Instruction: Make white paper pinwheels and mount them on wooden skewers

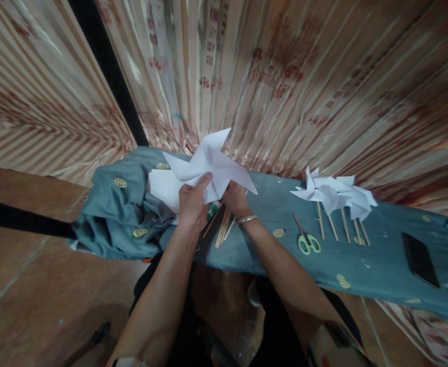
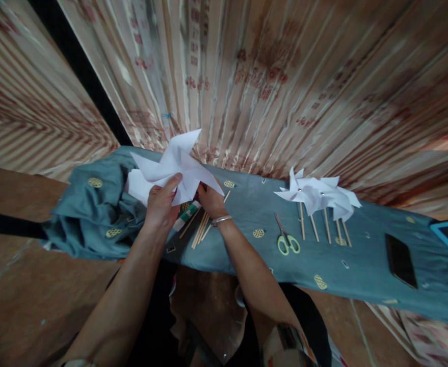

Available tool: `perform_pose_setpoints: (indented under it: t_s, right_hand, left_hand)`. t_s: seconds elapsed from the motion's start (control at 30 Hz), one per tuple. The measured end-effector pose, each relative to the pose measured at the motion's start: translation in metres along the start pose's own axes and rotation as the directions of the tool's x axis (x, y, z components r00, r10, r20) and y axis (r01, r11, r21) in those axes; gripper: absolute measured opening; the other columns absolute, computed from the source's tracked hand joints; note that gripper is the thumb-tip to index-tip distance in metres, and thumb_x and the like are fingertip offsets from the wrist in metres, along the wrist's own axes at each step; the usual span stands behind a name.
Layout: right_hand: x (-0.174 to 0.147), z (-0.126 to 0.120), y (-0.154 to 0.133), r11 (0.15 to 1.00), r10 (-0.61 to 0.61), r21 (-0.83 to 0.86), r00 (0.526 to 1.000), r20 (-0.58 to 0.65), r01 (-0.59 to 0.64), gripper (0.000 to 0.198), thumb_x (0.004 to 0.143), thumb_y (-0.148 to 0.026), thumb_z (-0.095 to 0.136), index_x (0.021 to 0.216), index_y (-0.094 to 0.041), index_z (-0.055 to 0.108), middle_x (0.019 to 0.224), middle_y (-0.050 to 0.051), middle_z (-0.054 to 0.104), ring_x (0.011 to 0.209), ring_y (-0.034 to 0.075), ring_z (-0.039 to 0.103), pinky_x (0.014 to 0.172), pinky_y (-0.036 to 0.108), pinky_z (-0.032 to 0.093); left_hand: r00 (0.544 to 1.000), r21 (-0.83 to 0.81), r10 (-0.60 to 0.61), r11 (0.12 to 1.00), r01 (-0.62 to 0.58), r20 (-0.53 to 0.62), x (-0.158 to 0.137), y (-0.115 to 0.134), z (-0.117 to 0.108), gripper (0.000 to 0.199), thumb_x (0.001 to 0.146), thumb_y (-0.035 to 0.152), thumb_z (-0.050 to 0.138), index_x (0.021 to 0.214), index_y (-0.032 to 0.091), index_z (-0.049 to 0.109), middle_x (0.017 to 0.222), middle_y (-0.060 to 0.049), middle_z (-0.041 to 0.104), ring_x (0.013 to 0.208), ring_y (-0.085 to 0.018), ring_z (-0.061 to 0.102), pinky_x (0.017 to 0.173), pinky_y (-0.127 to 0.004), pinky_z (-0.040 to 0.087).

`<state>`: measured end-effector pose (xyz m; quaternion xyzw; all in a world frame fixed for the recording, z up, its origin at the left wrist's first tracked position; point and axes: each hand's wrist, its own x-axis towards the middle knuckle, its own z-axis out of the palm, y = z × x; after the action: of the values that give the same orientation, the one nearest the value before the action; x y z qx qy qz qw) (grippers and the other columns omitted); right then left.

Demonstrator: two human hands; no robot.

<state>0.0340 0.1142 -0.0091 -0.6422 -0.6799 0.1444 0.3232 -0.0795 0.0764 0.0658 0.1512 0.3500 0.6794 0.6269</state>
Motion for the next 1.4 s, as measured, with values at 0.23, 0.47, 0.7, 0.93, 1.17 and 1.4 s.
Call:
perform_pose_setpoints:
  t_s: [0.23,0.47,0.7,0.93,1.17,1.4]
  right_hand:
    - [-0.040,-0.024,0.020,0.760,0.339,0.599,0.940,-0.033,-0.253,0.018,0.076,-0.036,0.064,0.073,-0.019,0.068,0.084,0.004,0.074,0.087,0.021,0.067,0.082,0.035,0.053]
    - [-0.106,-0.071,0.076,0.850,0.358,0.453,0.926,-0.123,-0.269,0.019,0.073,-0.040,0.066,0.070,-0.021,0.068,0.103,0.010,0.074,0.097,0.026,0.068,0.094,0.045,0.049]
    - [-0.134,-0.090,0.082,0.983,-0.063,-0.179,0.986,-0.153,0.035,0.013,0.087,-0.020,0.051,0.083,-0.019,0.064,0.121,0.017,0.066,0.120,0.030,0.058,0.105,0.052,0.044]
    - [-0.135,-0.086,0.080,0.990,-0.053,-0.134,0.990,-0.134,0.034,0.015,0.090,-0.023,0.051,0.084,-0.020,0.064,0.121,0.016,0.066,0.121,0.028,0.057,0.107,0.050,0.044]
    - [-0.130,-0.084,0.092,0.971,0.219,0.133,0.960,-0.175,-0.197,0.010,0.078,-0.028,0.063,0.072,-0.022,0.068,0.123,0.011,0.067,0.119,0.028,0.060,0.103,0.045,0.046]
    - [-0.132,-0.086,0.094,0.963,0.245,0.151,0.957,-0.155,-0.222,0.006,0.072,-0.027,0.069,0.075,-0.022,0.071,0.137,0.009,0.058,0.130,0.031,0.051,0.112,0.050,0.036]
  left_hand:
    - [0.999,0.010,0.040,0.999,-0.040,0.010,0.001,-0.004,0.001,0.033,0.045,0.025,0.089,0.069,0.013,0.071,0.073,-0.006,0.076,0.091,-0.027,0.073,0.083,-0.033,0.058]
    - [0.999,0.105,0.010,0.994,-0.015,0.045,-0.001,-0.020,0.001,0.037,0.043,0.030,0.091,0.068,0.012,0.071,0.067,-0.005,0.074,0.080,-0.025,0.074,0.079,-0.034,0.057]
    - [0.994,0.205,-0.005,0.979,-0.017,0.107,-0.007,-0.042,-0.001,0.038,0.047,0.032,0.090,0.074,0.012,0.073,0.073,-0.004,0.075,0.072,-0.019,0.071,0.074,-0.031,0.055]
    - [0.993,0.281,-0.010,0.959,-0.023,0.115,-0.009,-0.051,0.000,0.039,0.046,0.032,0.090,0.074,0.011,0.073,0.079,-0.006,0.076,0.082,-0.022,0.071,0.080,-0.033,0.055]
    - [0.989,0.308,-0.035,0.951,-0.011,0.143,-0.009,-0.058,-0.001,0.039,0.048,0.031,0.090,0.077,0.011,0.073,0.075,-0.006,0.075,0.078,-0.023,0.071,0.075,-0.034,0.056]
    - [0.985,0.323,-0.035,0.946,-0.023,0.171,-0.011,-0.059,-0.002,0.038,0.050,0.034,0.089,0.077,0.011,0.075,0.077,-0.007,0.076,0.075,-0.022,0.071,0.073,-0.033,0.055]
